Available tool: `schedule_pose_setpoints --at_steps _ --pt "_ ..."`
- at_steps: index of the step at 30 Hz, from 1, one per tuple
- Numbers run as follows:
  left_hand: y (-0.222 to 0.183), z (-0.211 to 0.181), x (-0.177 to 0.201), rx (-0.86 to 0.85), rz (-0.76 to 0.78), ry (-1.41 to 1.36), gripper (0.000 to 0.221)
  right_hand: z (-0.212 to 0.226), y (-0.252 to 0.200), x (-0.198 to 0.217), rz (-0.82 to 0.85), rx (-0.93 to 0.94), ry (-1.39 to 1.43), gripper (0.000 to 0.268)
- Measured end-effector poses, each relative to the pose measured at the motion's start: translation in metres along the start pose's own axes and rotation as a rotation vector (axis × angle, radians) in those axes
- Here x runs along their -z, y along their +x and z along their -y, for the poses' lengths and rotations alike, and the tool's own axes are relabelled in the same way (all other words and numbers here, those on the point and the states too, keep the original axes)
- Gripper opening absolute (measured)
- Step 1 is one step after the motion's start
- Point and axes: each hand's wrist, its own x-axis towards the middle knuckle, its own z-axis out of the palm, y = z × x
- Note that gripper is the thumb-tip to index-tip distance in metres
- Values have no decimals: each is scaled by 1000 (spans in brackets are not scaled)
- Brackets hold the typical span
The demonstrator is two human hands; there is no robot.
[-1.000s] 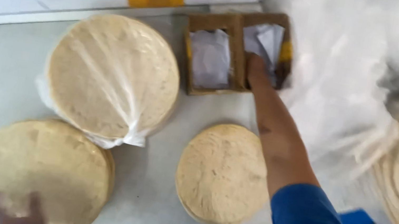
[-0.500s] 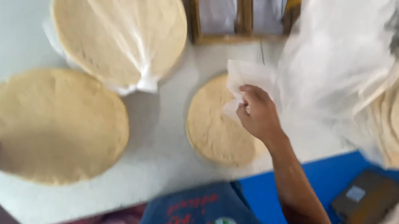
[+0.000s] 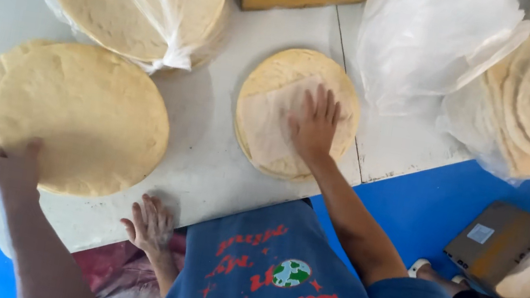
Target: The person packs circular pizza bases into plastic bags by hand, stacks the bags on a white table, and places them into cardboard boxes.
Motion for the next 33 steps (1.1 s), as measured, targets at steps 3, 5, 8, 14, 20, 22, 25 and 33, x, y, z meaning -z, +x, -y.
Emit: schedule_pose_setpoints --at_steps 3,5,8,14,20,22,25,33 --pt "-9 3 14 93 82 -624 52 15 -9 -1 26 120 45 81" --pt "-34 -10 46 -11 133 -821 42 23 -10 9 206 108 33 75" --pt "-66 -30 91 -176 243 -1193 30 16 -1 10 132 112 32 74" --pt "-198 -145 177 -583 8 -563 32 -5 22 23 71 123 27 66" --pt "-333 -269 100 -1106 328 -534 40 -89 9 33 2 -551 1877 57" --pt "-342 -277 19 -1176 362 -518 49 -84 0 58 12 -580 1614 47" --pt "-314 -285 -89 -1145 226 -448 65 -101 -10 40 -21 -580 1104 44" --pt "-221 -302 -150 -639 179 -591 87 -113 -22 -9 -196 -462 493 64"
